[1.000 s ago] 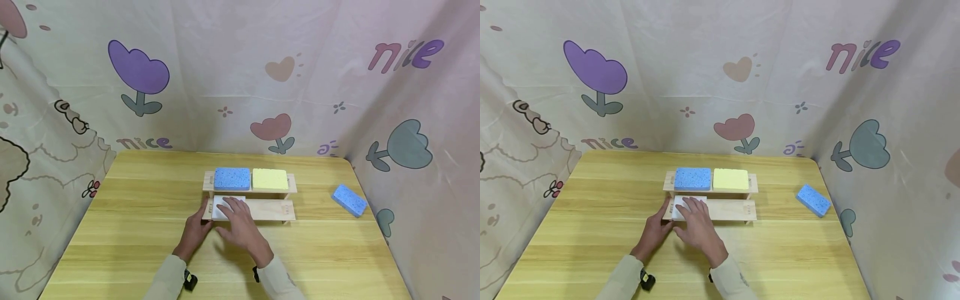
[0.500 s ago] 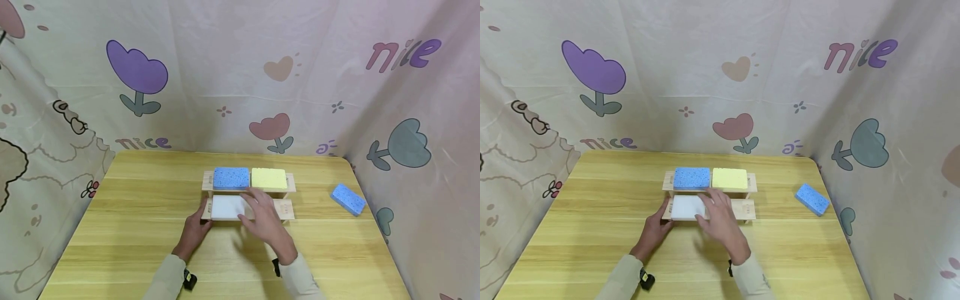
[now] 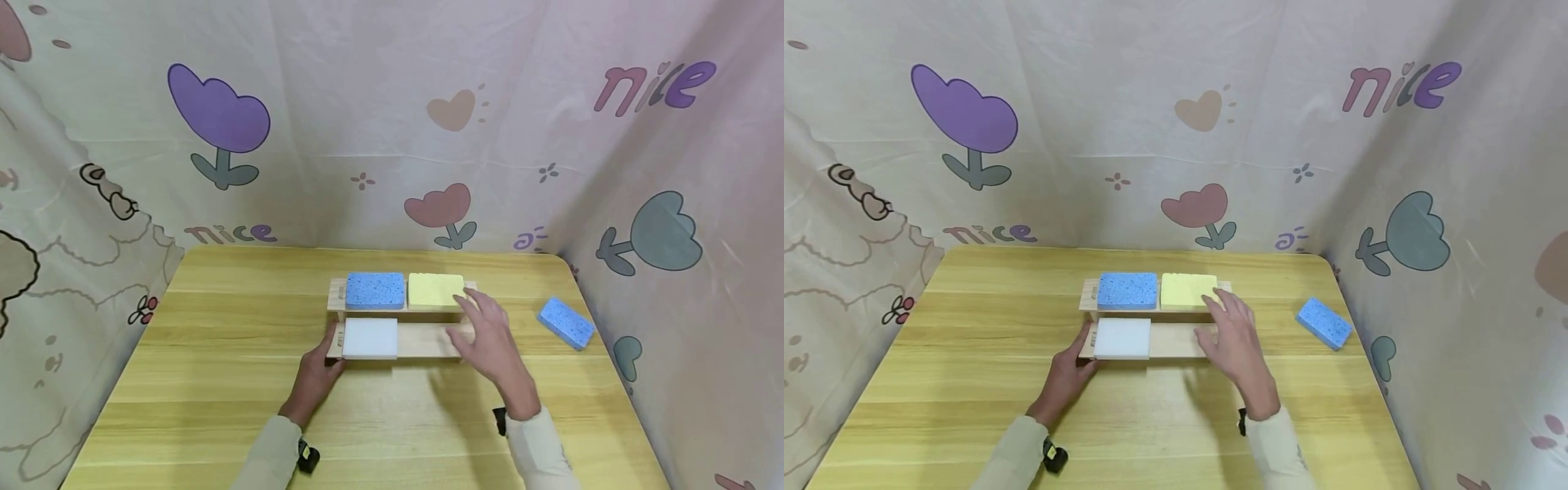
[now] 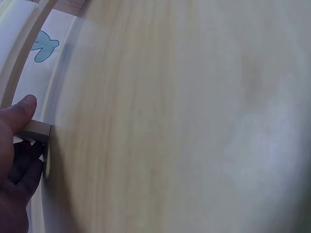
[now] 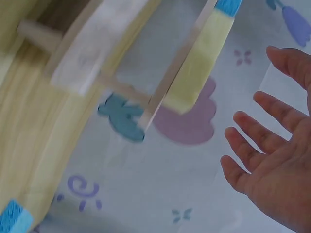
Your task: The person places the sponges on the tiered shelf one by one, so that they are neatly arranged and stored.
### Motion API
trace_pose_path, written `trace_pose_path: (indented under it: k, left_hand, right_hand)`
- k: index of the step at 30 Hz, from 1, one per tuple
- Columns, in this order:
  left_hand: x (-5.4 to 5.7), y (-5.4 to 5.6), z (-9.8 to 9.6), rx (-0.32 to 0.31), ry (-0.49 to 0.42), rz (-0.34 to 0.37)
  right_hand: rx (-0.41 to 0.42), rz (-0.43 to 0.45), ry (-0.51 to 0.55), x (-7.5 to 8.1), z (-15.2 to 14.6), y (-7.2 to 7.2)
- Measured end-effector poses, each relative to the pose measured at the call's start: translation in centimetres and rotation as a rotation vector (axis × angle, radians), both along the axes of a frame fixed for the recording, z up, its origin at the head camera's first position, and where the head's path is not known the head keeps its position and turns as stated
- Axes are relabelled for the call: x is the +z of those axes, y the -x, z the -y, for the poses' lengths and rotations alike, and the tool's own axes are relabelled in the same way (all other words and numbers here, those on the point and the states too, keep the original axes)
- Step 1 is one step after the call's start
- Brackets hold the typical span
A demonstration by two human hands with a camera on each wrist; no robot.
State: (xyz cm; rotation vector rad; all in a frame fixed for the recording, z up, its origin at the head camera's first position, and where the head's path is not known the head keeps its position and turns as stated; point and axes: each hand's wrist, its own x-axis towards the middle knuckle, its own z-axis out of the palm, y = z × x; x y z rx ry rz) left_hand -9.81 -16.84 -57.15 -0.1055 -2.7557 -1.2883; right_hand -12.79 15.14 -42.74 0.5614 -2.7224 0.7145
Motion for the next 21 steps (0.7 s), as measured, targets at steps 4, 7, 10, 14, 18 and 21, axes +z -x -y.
trace_pose_path:
  k: [4, 7, 10, 14, 18, 21]
  left_hand:
    - [0.0, 0.0, 0.0, -0.002, 0.005, 0.011]
    - [0.0, 0.0, 0.0, -0.001, -0.004, 0.018]
    - [0.0, 0.0, 0.0, 0.002, -0.008, 0.023]
    - [-0.1, 0.0, 0.0, 0.005, -0.009, 0.011]
    - [-0.1, 0.0, 0.0, 0.007, -0.012, 0.001]
    - [-0.1, 0.0, -0.1, 0.009, -0.012, 0.001]
  right_hand:
    - [-0.045, 0.0, -0.025, 0.2, -2.2, 0.8]
    - [-0.091, 0.023, -0.057, 0.4, -4.0, 1.5]
    - [-0.142, 0.068, -0.085, 0.3, -6.0, 2.2]
    - [-0.217, 0.155, -0.106, -0.1, -9.0, 3.2]
    - [-0.293, 0.251, -0.117, -0.9, -11.8, 4.0]
    - [-0.327, 0.301, -0.124, -1.7, -13.3, 4.4]
